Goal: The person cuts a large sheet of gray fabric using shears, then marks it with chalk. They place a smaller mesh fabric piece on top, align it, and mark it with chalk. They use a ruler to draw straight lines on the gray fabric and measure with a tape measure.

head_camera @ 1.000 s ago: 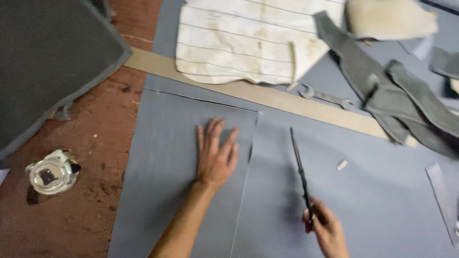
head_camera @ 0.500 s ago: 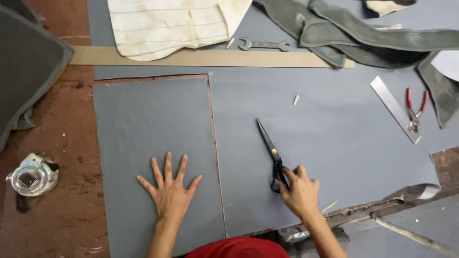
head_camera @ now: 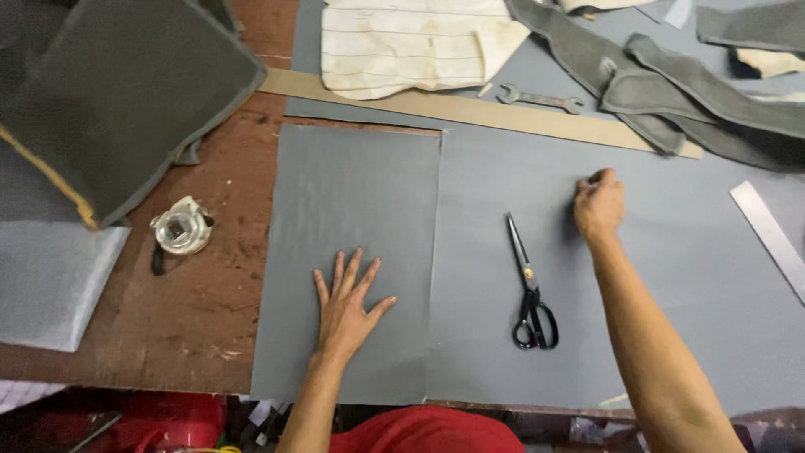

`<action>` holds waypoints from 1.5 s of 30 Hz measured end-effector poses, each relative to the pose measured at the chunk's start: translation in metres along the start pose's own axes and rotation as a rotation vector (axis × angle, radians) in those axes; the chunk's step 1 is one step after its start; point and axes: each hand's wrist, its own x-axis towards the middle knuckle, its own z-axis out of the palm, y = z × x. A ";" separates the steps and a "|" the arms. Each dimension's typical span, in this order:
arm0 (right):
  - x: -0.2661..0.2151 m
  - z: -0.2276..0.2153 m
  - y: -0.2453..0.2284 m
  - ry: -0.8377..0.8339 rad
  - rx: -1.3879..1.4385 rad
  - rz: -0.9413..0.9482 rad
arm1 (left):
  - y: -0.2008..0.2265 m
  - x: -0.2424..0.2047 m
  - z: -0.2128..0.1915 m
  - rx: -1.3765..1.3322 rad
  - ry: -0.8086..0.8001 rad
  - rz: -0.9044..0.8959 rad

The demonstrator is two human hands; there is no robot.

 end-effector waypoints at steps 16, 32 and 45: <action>-0.275 -0.087 -0.171 -0.804 0.939 0.210 | -0.034 -0.024 -0.053 0.125 -0.182 -0.061; -0.400 -0.072 -0.257 -0.842 0.867 0.352 | -0.062 -0.037 -0.095 0.185 -0.451 0.148; -0.398 -0.067 -0.272 -0.768 0.923 0.366 | -0.078 -0.050 -0.090 0.178 -0.427 0.227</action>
